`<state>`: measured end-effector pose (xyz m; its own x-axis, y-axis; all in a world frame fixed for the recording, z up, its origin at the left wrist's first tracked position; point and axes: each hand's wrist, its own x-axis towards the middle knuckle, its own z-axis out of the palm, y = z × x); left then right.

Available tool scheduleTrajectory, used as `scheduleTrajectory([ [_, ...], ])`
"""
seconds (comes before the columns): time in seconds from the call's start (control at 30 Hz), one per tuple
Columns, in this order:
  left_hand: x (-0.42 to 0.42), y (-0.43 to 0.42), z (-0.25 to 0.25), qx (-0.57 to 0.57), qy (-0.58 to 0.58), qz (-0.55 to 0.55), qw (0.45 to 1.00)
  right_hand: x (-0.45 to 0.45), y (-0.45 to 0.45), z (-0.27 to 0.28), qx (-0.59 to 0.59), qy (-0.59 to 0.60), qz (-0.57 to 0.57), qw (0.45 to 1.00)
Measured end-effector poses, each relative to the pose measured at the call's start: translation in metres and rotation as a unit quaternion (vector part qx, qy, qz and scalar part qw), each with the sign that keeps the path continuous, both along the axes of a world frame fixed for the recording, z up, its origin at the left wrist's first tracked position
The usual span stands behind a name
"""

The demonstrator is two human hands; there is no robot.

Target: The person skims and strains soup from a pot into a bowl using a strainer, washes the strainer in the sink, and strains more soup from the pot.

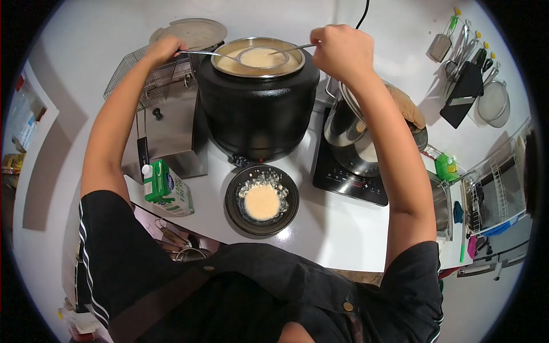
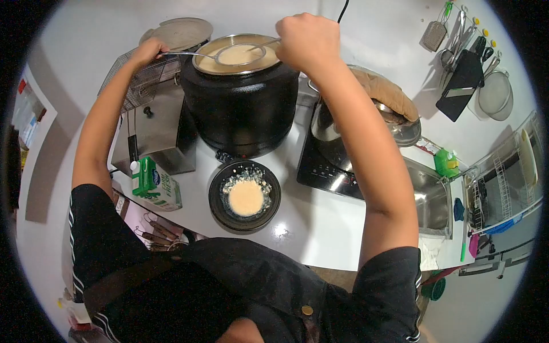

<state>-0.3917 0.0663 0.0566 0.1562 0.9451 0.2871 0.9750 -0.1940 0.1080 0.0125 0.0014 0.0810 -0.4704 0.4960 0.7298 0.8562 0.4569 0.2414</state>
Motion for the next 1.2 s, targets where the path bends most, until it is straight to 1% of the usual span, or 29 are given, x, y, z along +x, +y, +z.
scheduleTrajectory([
  [0.07,0.004,-0.007,0.005,-0.003,0.017,0.007,1.000,0.002,-0.012,0.007,-0.049,0.018,-0.029,0.998],
  [0.1,0.004,-0.009,0.006,-0.008,0.035,0.011,0.999,-0.001,-0.012,0.008,-0.049,0.016,-0.027,0.998],
  [0.17,0.010,-0.012,0.007,-0.008,0.040,0.013,0.999,-0.004,-0.014,0.004,-0.036,0.012,0.002,0.999],
  [0.2,0.009,-0.010,0.006,-0.005,0.045,0.016,0.999,-0.001,-0.009,-0.001,-0.040,0.015,-0.001,0.999],
  [0.23,0.007,-0.007,0.005,-0.006,0.047,0.013,0.999,-0.001,-0.001,-0.006,-0.004,0.009,-0.013,1.000],
  [0.27,0.004,-0.005,0.005,-0.008,0.004,0.017,1.000,0.000,0.006,-0.009,0.032,0.003,-0.022,0.999],
  [0.3,0.000,-0.003,0.006,-0.010,-0.040,0.022,0.999,0.000,0.001,-0.006,0.034,0.004,-0.022,0.999],
  [0.37,0.004,-0.011,0.010,-0.011,-0.031,0.034,0.999,0.001,-0.016,0.004,-0.023,0.021,-0.027,0.999],
  [0.4,0.006,-0.012,0.012,-0.015,-0.022,0.045,0.999,-0.001,-0.014,0.004,-0.023,0.025,-0.029,0.999],
  [0.47,0.001,0.001,0.009,-0.027,-0.014,0.044,0.999,-0.007,-0.008,-0.001,-0.004,0.025,0.014,1.000],
  [0.5,-0.002,0.005,0.008,-0.036,-0.012,0.047,0.998,-0.003,-0.004,-0.005,-0.005,0.028,0.011,1.000],
  [0.53,-0.007,0.008,0.008,-0.036,-0.011,0.045,0.998,0.000,0.000,-0.006,0.009,0.028,-0.001,1.000],
  [0.57,-0.013,0.010,0.010,-0.032,0.009,0.017,0.999,0.002,0.005,-0.006,0.026,0.027,-0.011,0.999],
  [0.6,-0.017,0.011,0.013,-0.027,0.028,-0.010,0.999,0.002,0.000,-0.003,0.030,0.026,-0.010,0.999],
  [0.63,-0.013,0.006,0.014,-0.023,0.028,-0.009,0.999,0.002,-0.011,0.000,0.013,0.035,-0.004,0.999],
  [0.67,-0.008,-0.001,0.011,-0.018,0.019,0.002,1.000,0.004,-0.017,0.001,-0.007,0.045,-0.001,0.999],
  [0.7,-0.002,-0.004,0.009,-0.014,0.012,0.010,1.000,0.002,-0.013,-0.001,-0.008,0.047,-0.004,0.999],
  [0.73,-0.001,0.000,0.007,-0.017,0.016,0.005,1.000,-0.001,-0.005,-0.006,0.009,0.042,0.017,0.999],
  [0.77,-0.001,0.003,0.005,-0.026,-0.031,0.013,0.999,-0.002,0.002,-0.011,0.026,0.035,0.037,0.998],
  [0.8,0.001,0.005,0.004,-0.034,-0.080,0.023,0.996,-0.003,0.001,-0.009,0.060,0.028,0.021,0.998],
  [0.83,0.002,0.006,0.005,-0.033,-0.081,0.022,0.996,0.001,-0.002,-0.007,0.061,0.027,0.020,0.998],
  [0.9,-0.003,0.001,0.007,-0.029,-0.056,0.054,0.997,0.006,-0.014,-0.001,-0.033,0.036,-0.027,0.998],
  [0.93,-0.004,-0.002,0.006,-0.028,-0.057,0.056,0.996,0.003,-0.014,-0.001,-0.032,0.035,-0.024,0.999],
  [1.0,-0.001,-0.001,0.000,0.018,0.019,-0.002,1.000,-0.001,-0.014,-0.008,-0.009,0.036,0.042,0.998],
  [1.03,0.000,0.002,-0.001,0.015,0.022,-0.006,1.000,0.002,-0.008,-0.013,-0.012,0.040,0.038,0.998],
  [1.1,-0.002,0.006,-0.002,0.021,-0.065,0.005,0.998,0.001,0.001,-0.012,0.053,0.036,0.030,0.998],
  [1.13,-0.004,0.007,-0.002,0.023,-0.068,0.007,0.997,0.003,-0.004,-0.009,0.055,0.033,0.033,0.997],
  [1.2,-0.011,0.004,0.000,0.049,-0.010,0.014,0.999,0.006,-0.020,-0.001,-0.053,0.036,-0.015,0.998],
])
